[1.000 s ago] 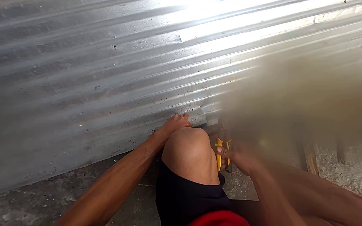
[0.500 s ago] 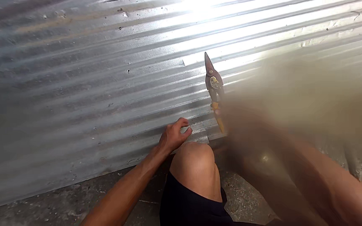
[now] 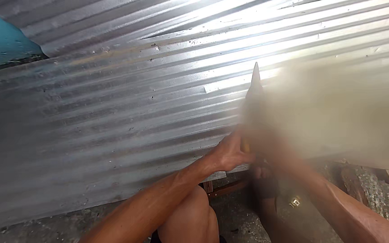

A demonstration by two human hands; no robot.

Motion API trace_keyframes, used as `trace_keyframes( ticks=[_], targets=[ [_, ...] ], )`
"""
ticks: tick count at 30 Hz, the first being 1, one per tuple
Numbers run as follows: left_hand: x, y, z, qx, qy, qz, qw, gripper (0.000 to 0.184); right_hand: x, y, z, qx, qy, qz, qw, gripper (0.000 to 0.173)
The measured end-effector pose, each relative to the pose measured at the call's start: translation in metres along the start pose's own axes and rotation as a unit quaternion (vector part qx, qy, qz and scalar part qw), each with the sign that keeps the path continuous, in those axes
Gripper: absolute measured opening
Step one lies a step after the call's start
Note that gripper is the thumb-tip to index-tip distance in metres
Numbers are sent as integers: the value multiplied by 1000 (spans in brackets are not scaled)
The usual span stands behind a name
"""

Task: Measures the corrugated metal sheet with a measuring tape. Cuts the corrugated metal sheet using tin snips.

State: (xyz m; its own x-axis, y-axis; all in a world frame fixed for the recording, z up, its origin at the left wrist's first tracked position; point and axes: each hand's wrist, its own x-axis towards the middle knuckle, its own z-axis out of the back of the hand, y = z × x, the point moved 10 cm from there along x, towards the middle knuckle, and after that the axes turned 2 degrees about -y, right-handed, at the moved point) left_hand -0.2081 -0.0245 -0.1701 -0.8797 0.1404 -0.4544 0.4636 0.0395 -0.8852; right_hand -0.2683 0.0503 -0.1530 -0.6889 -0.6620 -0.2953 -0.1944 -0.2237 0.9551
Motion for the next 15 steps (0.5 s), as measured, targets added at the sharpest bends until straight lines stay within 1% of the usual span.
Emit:
trace_keyframes(
  ticks=[3, 5, 6, 9, 10, 12, 15],
  targets=[
    [5, 0, -3, 23, 8, 0, 1000, 69, -4, -9, 6, 54, -20, -25, 998, 30],
    [6, 0, 12, 85, -17, -9, 996, 55, -8, -11, 25, 59, -15, -44, 997, 28],
    [4, 0, 21, 112, -16, -14, 993, 50, -13, -12, 34, 56, -4, -53, 997, 29],
    [4, 8, 18, 170, 24, -5, 985, 42, -25, -19, 41, 58, -1, -70, 996, 25],
    [5, 12, 14, 186, 24, -4, 982, 38, -28, -23, 41, 53, -10, -72, 996, 25],
    [13, 9, 15, 217, -8, -14, 976, 31, -25, -27, 43, 51, -42, -60, 996, 23],
    [19, 7, 8, 220, -34, -4, 975, 26, -25, -33, 41, 65, -96, -64, 991, 23]
  ],
)
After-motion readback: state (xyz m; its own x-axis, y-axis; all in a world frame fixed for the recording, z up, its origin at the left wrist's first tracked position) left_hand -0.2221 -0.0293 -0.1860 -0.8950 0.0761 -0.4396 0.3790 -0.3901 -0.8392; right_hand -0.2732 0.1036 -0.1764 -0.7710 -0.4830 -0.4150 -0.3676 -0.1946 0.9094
